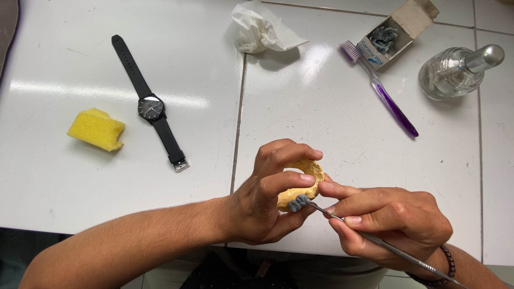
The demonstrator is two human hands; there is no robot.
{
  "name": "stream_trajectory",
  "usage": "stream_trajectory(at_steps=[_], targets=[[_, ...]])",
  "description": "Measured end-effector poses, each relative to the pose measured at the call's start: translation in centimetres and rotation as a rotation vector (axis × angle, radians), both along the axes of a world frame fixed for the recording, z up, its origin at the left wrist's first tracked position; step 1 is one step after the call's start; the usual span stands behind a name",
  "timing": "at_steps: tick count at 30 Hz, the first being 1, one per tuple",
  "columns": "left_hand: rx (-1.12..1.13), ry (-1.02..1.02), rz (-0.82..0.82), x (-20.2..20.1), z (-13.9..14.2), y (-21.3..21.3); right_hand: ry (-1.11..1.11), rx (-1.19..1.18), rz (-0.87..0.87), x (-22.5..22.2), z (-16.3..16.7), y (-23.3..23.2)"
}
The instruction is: The person holds a plaster dental model with a wax denture setup in one hand and carves and smooths the wax around the replacement teeth using a metal wax carver. They periodically reposition the model, briefly use a toothbrush, and later heat the carver tip over a small alcohol lamp flame before continuing to shape the wax.
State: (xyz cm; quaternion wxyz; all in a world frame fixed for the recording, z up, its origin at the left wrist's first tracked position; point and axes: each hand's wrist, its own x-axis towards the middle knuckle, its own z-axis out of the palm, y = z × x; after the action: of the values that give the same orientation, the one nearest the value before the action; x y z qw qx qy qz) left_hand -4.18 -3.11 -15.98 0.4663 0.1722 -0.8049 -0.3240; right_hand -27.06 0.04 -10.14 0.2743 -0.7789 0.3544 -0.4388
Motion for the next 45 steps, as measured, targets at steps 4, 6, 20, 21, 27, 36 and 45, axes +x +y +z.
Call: stream_trajectory(at_steps=[4,6,20,21,27,36,45], targets=[[-0.001,-0.001,0.007,-0.1,-0.1,0.2,0.0,0.011,0.001,0.0,-0.1,0.1],[-0.005,0.002,0.01,-0.1,-0.1,0.2,-0.008,0.01,0.005,0.0,-0.1,0.2],[0.001,0.02,-0.001,-0.4,-0.7,0.1,-0.052,0.021,0.016,-0.3,-0.8,0.0],[0.002,0.02,0.001,-0.3,-0.8,0.0,-0.034,0.01,0.011,-0.2,-1.0,0.0],[0.001,0.026,0.017,-0.3,-1.0,0.2,0.005,-0.019,-0.001,-0.2,-1.3,0.0],[0.023,0.05,0.005,-0.6,-1.2,0.3,0.048,-0.026,0.059,-0.8,-1.4,0.2],[0.033,0.049,0.005,-0.7,-1.5,0.4,0.043,-0.019,0.061,-1.0,-1.7,0.5]])
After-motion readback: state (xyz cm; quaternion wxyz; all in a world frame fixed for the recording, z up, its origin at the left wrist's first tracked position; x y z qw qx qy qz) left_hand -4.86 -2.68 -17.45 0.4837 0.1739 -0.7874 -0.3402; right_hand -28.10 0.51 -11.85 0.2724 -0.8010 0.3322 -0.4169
